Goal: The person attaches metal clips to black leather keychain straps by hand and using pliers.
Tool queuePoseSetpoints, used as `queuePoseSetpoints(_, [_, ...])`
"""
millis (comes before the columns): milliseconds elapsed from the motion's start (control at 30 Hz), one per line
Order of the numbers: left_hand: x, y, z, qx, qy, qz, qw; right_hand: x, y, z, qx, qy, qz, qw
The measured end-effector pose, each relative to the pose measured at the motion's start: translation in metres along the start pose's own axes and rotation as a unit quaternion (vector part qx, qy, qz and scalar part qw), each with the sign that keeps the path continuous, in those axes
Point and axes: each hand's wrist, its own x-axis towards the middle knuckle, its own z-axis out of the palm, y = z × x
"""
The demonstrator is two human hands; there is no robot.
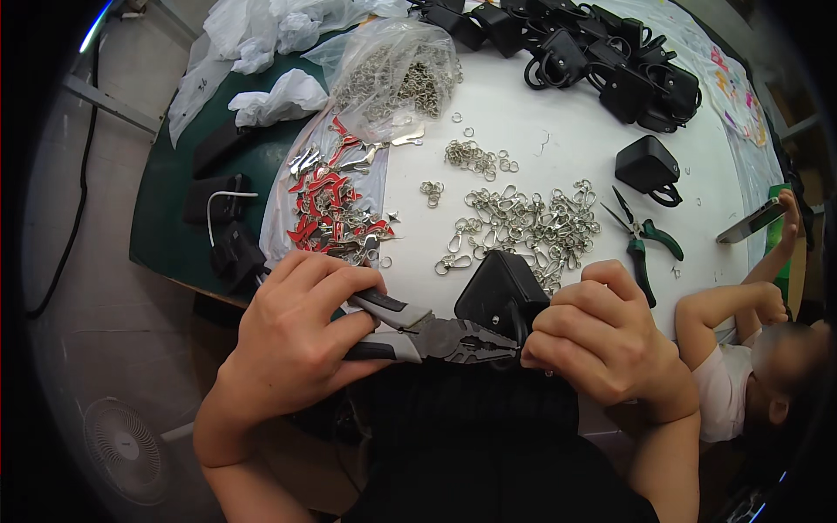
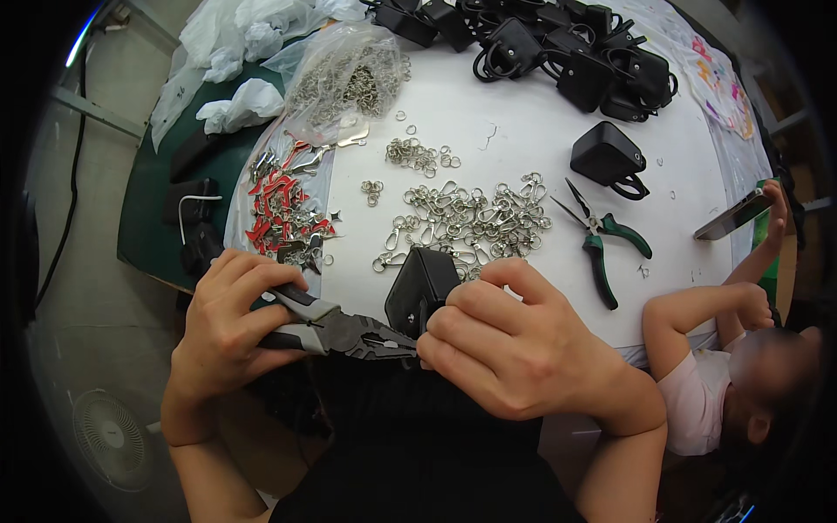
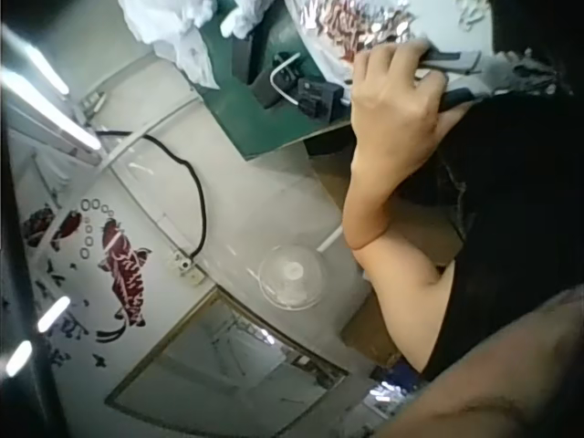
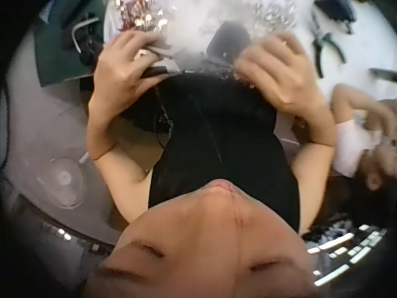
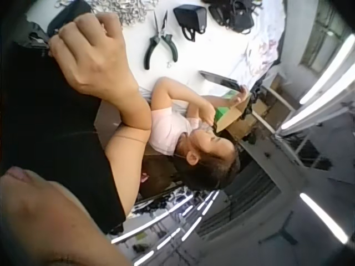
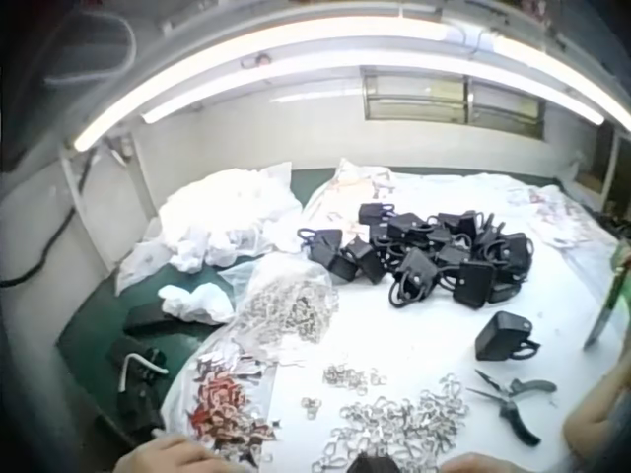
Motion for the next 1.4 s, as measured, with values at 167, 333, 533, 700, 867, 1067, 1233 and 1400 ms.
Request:
queuePoseSetpoints(167, [0.006,-0.001,0.006,0.015,0.011,-0.015,1.0,-0.008,0.01,0.005,0.064,-0.002,0.028,0.998])
queuePoseSetpoints(333, [-0.002,-0.008,0.01,0.004,0.06,-0.066,0.996,-0.07,0.039,-0.014,-0.088,0.016,0.318,0.944])
queuePoseSetpoints(533, [0.006,-0.013,0.014,-0.016,0.076,-0.085,0.993,-0.145,0.055,-0.002,-0.202,-0.054,0.433,0.877])
queuePoseSetpoints(700, [0.004,-0.02,0.012,0.008,0.037,-0.07,0.997,-0.145,0.057,-0.006,-0.153,-0.015,0.455,0.877])
queuePoseSetpoints(867, [0.004,-0.02,0.008,0.018,0.057,-0.069,0.996,-0.094,0.017,-0.034,0.116,-0.041,0.362,0.924])
queuePoseSetpoints(1067, [0.0,-0.021,0.005,0.014,0.073,-0.059,0.996,-0.042,-0.014,-0.042,-0.022,-0.064,0.245,0.967])
queuePoseSetpoints(1233, [-0.002,-0.021,0.005,0.003,0.07,-0.049,0.996,-0.032,-0.018,-0.041,-0.072,-0.087,0.211,0.971])
queuePoseSetpoints(1400, [-0.007,-0.02,0.006,0.008,0.088,-0.041,0.995,-0.032,-0.021,-0.036,-0.044,-0.085,0.216,0.972])
